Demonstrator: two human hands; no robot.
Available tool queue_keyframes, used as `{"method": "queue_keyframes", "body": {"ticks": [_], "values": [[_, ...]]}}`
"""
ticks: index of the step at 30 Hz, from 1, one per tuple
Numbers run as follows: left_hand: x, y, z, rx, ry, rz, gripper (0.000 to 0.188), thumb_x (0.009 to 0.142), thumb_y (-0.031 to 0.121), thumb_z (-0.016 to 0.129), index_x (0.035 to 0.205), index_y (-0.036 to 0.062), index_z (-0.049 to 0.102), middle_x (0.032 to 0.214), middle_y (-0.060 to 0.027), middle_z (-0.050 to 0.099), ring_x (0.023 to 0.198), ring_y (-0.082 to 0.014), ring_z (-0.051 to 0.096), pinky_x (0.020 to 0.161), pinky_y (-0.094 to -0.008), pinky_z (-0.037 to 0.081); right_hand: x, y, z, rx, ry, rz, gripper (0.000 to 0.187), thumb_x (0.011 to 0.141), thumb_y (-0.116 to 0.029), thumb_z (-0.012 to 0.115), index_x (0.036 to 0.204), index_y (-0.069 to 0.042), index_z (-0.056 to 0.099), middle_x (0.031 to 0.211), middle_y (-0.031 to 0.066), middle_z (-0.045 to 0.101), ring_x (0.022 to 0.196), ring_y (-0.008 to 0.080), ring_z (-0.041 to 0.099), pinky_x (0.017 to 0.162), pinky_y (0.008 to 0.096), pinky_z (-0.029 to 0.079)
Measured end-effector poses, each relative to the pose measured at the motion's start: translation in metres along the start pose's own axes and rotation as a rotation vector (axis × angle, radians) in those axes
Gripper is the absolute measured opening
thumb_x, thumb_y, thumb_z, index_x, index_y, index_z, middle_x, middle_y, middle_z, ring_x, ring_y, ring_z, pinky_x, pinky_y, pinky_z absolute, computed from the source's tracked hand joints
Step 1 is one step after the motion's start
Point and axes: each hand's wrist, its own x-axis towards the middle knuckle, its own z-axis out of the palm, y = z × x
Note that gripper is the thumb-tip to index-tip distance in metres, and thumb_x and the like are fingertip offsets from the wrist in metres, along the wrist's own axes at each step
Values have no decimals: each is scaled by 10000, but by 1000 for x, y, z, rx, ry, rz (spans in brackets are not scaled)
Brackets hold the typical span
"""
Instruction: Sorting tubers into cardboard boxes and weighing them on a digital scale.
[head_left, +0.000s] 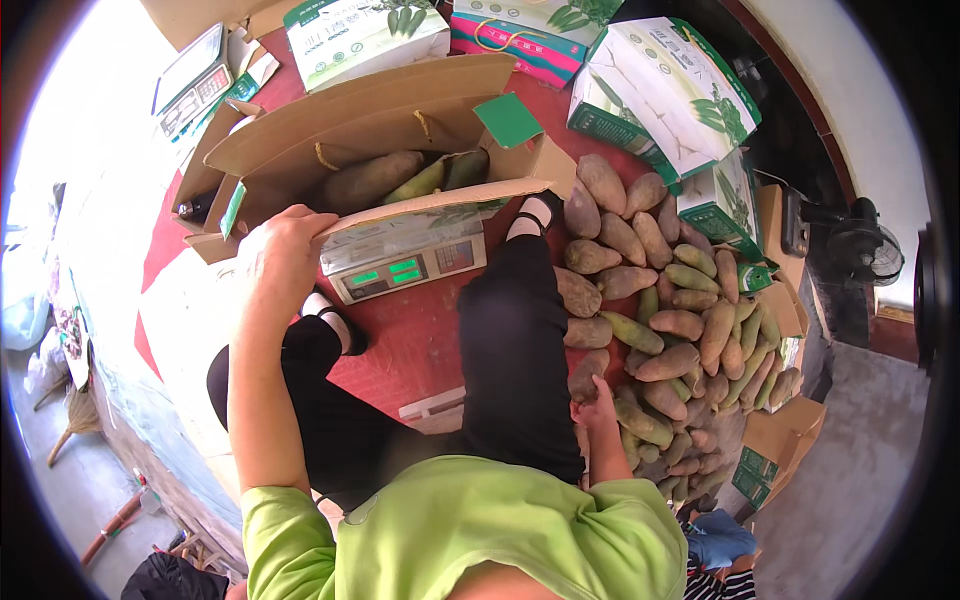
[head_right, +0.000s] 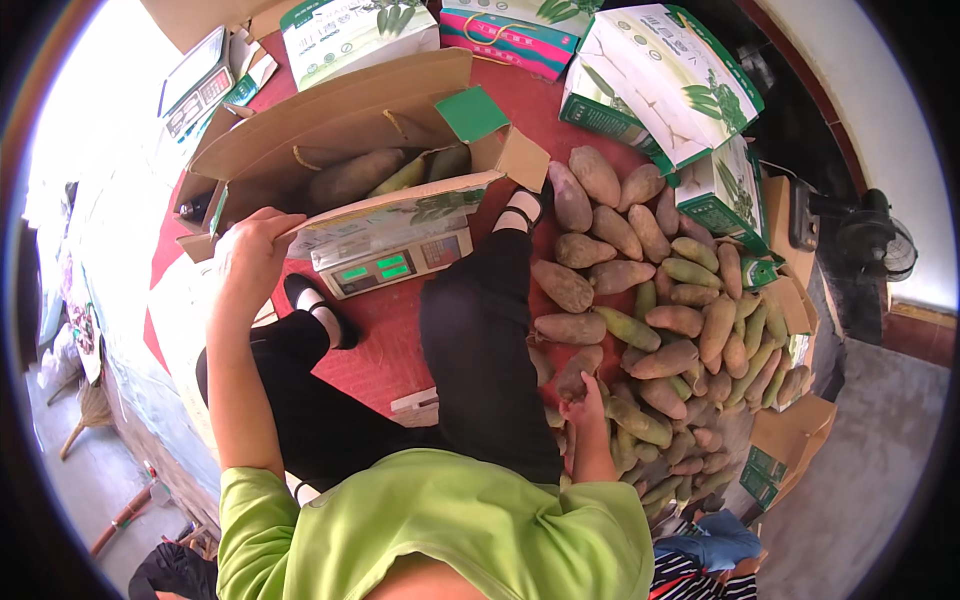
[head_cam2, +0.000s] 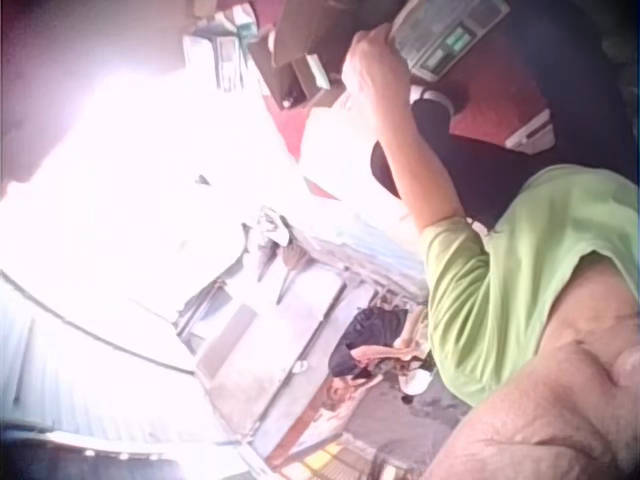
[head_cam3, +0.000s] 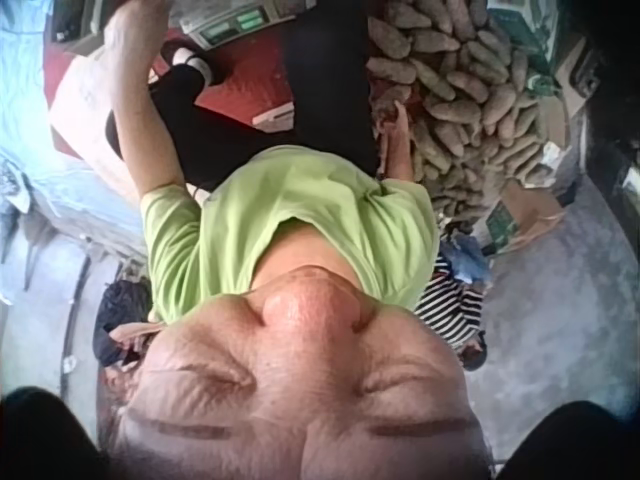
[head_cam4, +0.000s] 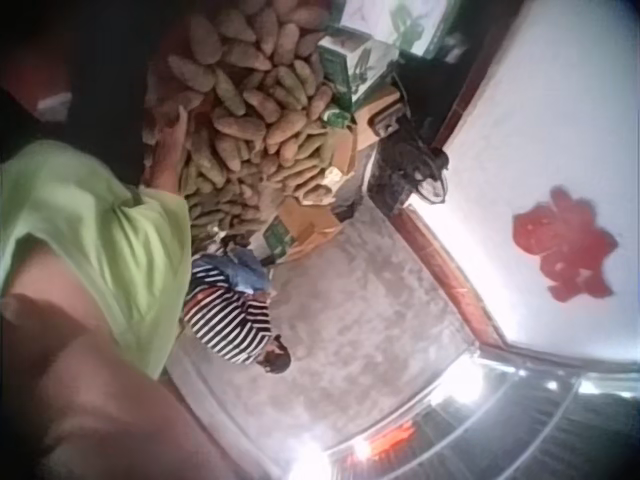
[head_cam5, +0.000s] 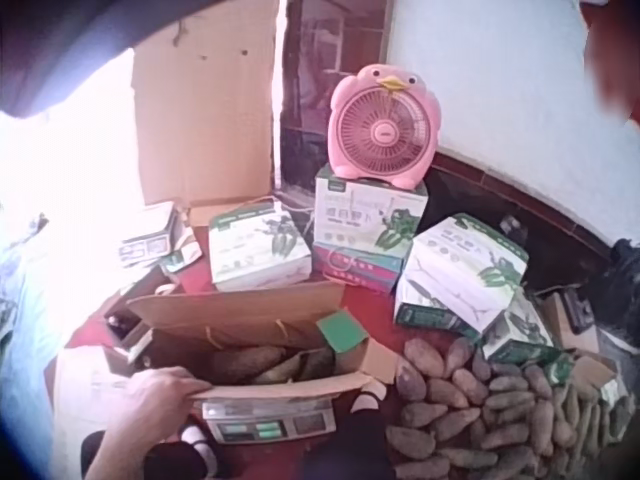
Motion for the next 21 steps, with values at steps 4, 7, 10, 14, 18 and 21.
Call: {"method": "queue_keyframes", "body": {"ticks": [4,7,10,14,18,21], "values": [[1,0,-2,6,1,-1,164,830,78,590,953,64,697,894,-100,651,832,-308,628,738,-370,493,-29,-8,12,-17,-145,-56,453,716,-402,712,1072,-183,536,1055,-1,555,933,200,512,697,368,420],[-2,-5,-3,21,12,1,163,831,81,589,949,61,698,896,-101,652,831,-311,628,737,-371,492,-63,-36,45,-152,-268,-231,436,752,-362,679,1116,-172,531,1100,7,558,945,206,533,709,369,426],[1,-4,1,3,-3,9,166,832,83,588,953,58,698,899,-103,651,832,-314,628,739,-373,491,-117,-74,97,-275,-384,-531,507,778,-285,643,1220,-84,494,1168,60,551,1009,219,551,818,382,447],[-1,-1,-2,-6,1,-10,168,832,86,588,957,57,698,899,-106,650,832,-317,627,741,-372,491,-174,-132,166,-482,-537,-901,619,735,-172,675,1266,43,442,1205,116,536,1110,210,518,977,320,379],[-1,-1,-2,24,-8,5,173,835,89,586,964,61,698,900,-109,648,843,-318,626,747,-374,490,-244,-174,241,-737,-768,-1149,701,677,-203,720,1272,48,447,1215,117,534,1138,200,504,985,314,376],[-1,-2,-2,28,-6,11,174,835,91,586,965,66,698,898,-108,647,848,-316,625,749,-376,489,-289,-186,296,-942,-861,-1222,677,667,-224,728,1243,35,487,1178,112,555,1099,186,522,962,308,390]]}}
